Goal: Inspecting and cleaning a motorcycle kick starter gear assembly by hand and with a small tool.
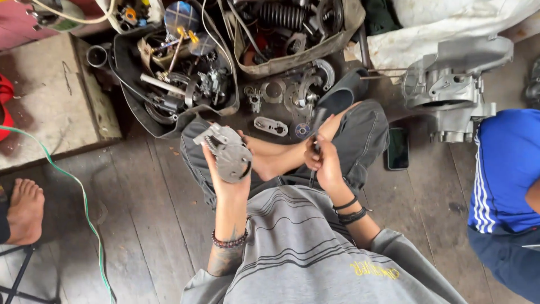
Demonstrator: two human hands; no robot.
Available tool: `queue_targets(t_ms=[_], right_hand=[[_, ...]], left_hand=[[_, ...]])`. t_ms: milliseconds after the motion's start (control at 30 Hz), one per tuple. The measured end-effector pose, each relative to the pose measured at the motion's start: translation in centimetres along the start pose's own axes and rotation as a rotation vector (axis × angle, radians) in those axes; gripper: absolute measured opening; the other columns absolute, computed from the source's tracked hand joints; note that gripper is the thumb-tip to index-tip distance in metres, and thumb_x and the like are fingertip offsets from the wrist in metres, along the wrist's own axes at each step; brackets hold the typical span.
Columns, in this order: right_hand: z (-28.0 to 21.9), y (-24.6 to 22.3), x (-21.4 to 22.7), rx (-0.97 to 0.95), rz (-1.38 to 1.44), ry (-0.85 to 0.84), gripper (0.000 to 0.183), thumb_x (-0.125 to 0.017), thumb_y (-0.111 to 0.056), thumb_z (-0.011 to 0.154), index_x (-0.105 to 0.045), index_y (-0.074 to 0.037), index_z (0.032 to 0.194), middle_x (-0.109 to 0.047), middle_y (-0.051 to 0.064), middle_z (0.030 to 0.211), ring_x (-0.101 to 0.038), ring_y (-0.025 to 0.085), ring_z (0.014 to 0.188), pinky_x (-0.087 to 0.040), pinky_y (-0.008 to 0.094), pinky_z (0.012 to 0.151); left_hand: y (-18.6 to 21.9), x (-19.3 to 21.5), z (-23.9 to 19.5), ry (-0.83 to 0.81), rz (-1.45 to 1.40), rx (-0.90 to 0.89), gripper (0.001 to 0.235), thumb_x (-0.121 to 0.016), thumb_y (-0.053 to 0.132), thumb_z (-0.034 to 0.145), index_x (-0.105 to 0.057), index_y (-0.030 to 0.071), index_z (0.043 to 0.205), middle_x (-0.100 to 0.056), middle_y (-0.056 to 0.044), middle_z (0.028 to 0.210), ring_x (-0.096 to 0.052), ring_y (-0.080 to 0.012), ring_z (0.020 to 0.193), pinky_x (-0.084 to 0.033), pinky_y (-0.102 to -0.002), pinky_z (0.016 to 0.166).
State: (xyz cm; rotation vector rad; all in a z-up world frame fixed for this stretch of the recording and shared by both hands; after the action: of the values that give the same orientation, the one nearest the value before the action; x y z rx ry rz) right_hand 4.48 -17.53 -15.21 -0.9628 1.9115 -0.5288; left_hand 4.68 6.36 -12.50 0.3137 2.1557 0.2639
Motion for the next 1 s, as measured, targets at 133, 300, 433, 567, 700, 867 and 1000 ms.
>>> queue_targets(t_ms=[133, 300, 433, 567, 700, 867, 1000], right_hand=[[1.6, 2.8, 5.7, -0.135, 0.270, 0.058, 0.019, -0.045, -0.028, 0.102, -0.051, -0.011, 0.097, -0.025, -0.009, 0.065, -0.026, 0.003, 0.045, -0.022, 0.018, 0.041], [1.6, 6.4, 10.2, -0.185, 0.456, 0.086, 0.020, -0.051, -0.029, 0.100, -0.056, -0.009, 0.097, -0.028, -0.008, 0.066, -0.028, 0.005, 0.047, -0.024, 0.020, 0.043], [0.6, 7.7, 10.2, -0.185, 0.463, 0.081, 0.020, -0.051, -0.029, 0.100, -0.057, -0.010, 0.098, -0.029, -0.008, 0.065, -0.029, 0.005, 0.046, -0.026, 0.020, 0.043], [-1.4, 9.7, 10.1, -0.181, 0.501, 0.089, 0.021, -0.051, -0.029, 0.101, -0.060, -0.010, 0.098, -0.031, -0.006, 0.065, -0.031, 0.006, 0.046, -0.030, 0.020, 0.042], [-3.4, 10.7, 10.7, -0.139, 0.541, 0.056, 0.023, -0.051, -0.030, 0.102, -0.062, -0.010, 0.099, -0.033, -0.006, 0.064, -0.032, 0.007, 0.045, -0.031, 0.020, 0.042], [-5.7, 5.6, 10.1, -0.012, 0.422, 0.092, 0.027, -0.044, -0.033, 0.105, -0.061, -0.013, 0.097, -0.030, -0.007, 0.064, -0.031, 0.006, 0.046, -0.029, 0.019, 0.042], [-7.3, -0.7, 8.2, 0.167, 0.259, 0.070, 0.028, -0.043, -0.037, 0.104, -0.059, -0.015, 0.097, -0.028, -0.008, 0.063, -0.028, 0.005, 0.046, -0.027, 0.018, 0.043]], left_hand=[[0.0, 3.4, -0.7, 0.205, -0.171, 0.030, 0.057, -0.066, 0.052, 0.094, -0.062, 0.009, 0.132, -0.068, -0.018, 0.129, -0.070, -0.0325, 0.112, -0.057, -0.045, 0.090], [-1.2, 5.6, -2.6, 0.242, -0.250, 0.107, 0.050, -0.064, 0.042, 0.096, -0.062, 0.002, 0.127, -0.067, -0.016, 0.122, -0.069, -0.0284, 0.108, -0.061, -0.040, 0.082], [-2.2, 9.5, -2.3, 0.260, -0.229, 0.116, 0.054, -0.068, 0.048, 0.091, -0.065, 0.007, 0.125, -0.067, -0.017, 0.128, -0.069, -0.0317, 0.113, -0.060, -0.044, 0.087], [-3.1, 11.3, -3.5, 0.249, -0.202, 0.170, 0.058, -0.068, 0.049, 0.089, -0.065, 0.004, 0.125, -0.068, -0.017, 0.128, -0.070, -0.0299, 0.111, -0.060, -0.043, 0.084], [-3.3, 11.9, -4.9, 0.245, -0.186, 0.203, 0.060, -0.068, 0.049, 0.087, -0.063, 0.002, 0.126, -0.068, -0.017, 0.126, -0.070, -0.0298, 0.109, -0.060, -0.043, 0.080], [-2.0, 9.9, -6.0, 0.181, -0.167, 0.190, 0.062, -0.068, 0.050, 0.086, -0.061, 0.005, 0.128, -0.067, -0.015, 0.129, -0.069, -0.0278, 0.112, -0.058, -0.041, 0.083], [-1.3, 8.3, -6.7, 0.123, -0.138, 0.168, 0.065, -0.065, 0.052, 0.087, -0.062, 0.003, 0.129, -0.067, -0.014, 0.126, -0.069, -0.0247, 0.110, -0.057, -0.038, 0.084]])
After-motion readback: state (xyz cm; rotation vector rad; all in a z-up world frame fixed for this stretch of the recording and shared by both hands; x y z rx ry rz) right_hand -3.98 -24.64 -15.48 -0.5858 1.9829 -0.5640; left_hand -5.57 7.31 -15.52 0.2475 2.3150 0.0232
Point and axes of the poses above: each hand's wrist, its own z-axis towards the middle knuckle, its own x-axis out of the back of the hand, y = z × x, the point moved 8 cm from there along z, towards the middle knuckle
